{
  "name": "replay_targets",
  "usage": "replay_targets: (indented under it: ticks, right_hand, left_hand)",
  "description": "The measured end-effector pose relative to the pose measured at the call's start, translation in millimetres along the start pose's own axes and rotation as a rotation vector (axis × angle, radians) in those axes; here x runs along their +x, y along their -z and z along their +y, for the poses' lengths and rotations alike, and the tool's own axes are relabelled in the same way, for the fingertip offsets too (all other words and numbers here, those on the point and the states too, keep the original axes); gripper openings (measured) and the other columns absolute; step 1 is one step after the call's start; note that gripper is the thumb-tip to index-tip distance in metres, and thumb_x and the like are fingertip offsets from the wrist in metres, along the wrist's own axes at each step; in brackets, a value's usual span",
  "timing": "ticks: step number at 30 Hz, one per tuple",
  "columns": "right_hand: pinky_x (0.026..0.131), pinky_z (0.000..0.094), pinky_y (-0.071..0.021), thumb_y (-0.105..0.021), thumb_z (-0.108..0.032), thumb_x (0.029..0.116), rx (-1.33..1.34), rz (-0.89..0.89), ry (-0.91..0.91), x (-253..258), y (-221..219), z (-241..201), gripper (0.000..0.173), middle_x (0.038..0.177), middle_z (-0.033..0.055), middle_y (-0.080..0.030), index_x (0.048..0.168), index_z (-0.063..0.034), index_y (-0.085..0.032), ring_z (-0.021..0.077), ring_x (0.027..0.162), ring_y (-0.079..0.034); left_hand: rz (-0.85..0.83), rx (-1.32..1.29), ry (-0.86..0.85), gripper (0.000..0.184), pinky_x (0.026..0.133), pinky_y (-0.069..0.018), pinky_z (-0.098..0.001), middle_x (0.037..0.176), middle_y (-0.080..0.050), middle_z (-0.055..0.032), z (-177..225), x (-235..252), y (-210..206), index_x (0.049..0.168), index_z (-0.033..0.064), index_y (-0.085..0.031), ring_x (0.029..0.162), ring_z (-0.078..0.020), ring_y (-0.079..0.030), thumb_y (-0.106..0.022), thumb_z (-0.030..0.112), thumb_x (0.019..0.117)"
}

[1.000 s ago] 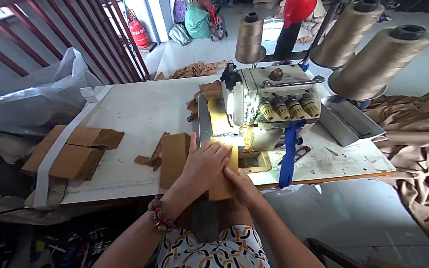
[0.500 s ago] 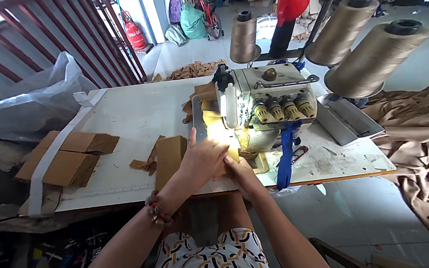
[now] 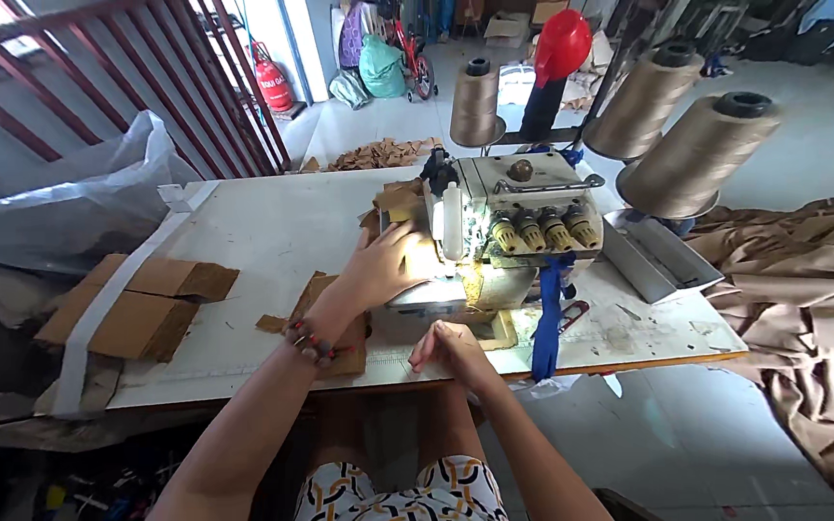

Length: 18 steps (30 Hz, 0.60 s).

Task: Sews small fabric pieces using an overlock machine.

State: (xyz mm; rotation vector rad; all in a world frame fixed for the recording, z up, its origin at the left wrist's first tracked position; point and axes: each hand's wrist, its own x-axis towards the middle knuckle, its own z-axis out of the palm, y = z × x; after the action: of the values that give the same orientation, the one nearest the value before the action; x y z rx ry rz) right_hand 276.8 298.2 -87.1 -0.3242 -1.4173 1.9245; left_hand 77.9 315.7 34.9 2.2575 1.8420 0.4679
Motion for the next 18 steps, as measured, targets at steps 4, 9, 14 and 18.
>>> replay_targets:
  ticks: [4, 9, 14, 18]
  right_hand:
    - [0.077, 0.0313, -0.0628, -0.021, -0.023, 0.1098, -0.016, 0.004, 0.007, 0, 0, 2, 0.057, 0.083, 0.0022, -0.077, 0.075, -0.0117, -0.064, 0.0147, 0.078, -0.076]
    - [0.08, 0.0325, -0.062, -0.024, -0.019, 0.1094, -0.141, -0.017, 0.014, 4, -4, 4, 0.053, 0.084, 0.0014, -0.076, 0.076, -0.0095, -0.064, 0.0138, 0.081, -0.074]
    - [0.082, 0.03, -0.0613, -0.029, -0.014, 0.1087, -0.251, 0.01, 0.021, 1, -5, 1, 0.045, 0.093, 0.0028, -0.076, 0.091, -0.0016, -0.068, 0.0114, 0.085, -0.073]
    - [0.1, 0.0319, -0.0546, -0.028, -0.064, 0.1048, -0.358, -0.027, 0.066, -1, -19, 2, 0.085, 0.129, 0.0134, -0.065, 0.131, 0.0129, -0.054, 0.0127, 0.115, -0.065]
  left_hand:
    - [0.07, 0.027, 0.158, 0.034, 0.096, -0.0522, -0.0617, 0.13, -0.063, -0.0226, -42, -55, 16, 0.134, 0.0019, -0.061, 0.113, -0.0411, -0.066, -0.06, 0.019, 0.1048]
    - [-0.066, 0.059, 0.271, 0.016, 0.089, -0.0489, -0.0634, 0.114, -0.067, -0.0176, -85, -85, -10, 0.107, 0.0031, -0.067, 0.107, -0.0387, -0.064, -0.056, 0.014, 0.1052]
    - [0.183, 0.077, 0.172, 0.021, 0.09, -0.047, -0.0631, 0.114, -0.063, -0.0223, -76, -91, -22, 0.109, -0.001, -0.065, 0.11, -0.0438, -0.061, -0.05, 0.014, 0.1069]
    - [0.418, 0.085, -0.138, 0.022, 0.098, -0.0459, -0.058, 0.117, -0.067, -0.0201, -16, -87, -21, 0.101, -0.0007, -0.065, 0.115, -0.0384, -0.062, -0.05, 0.015, 0.1019]
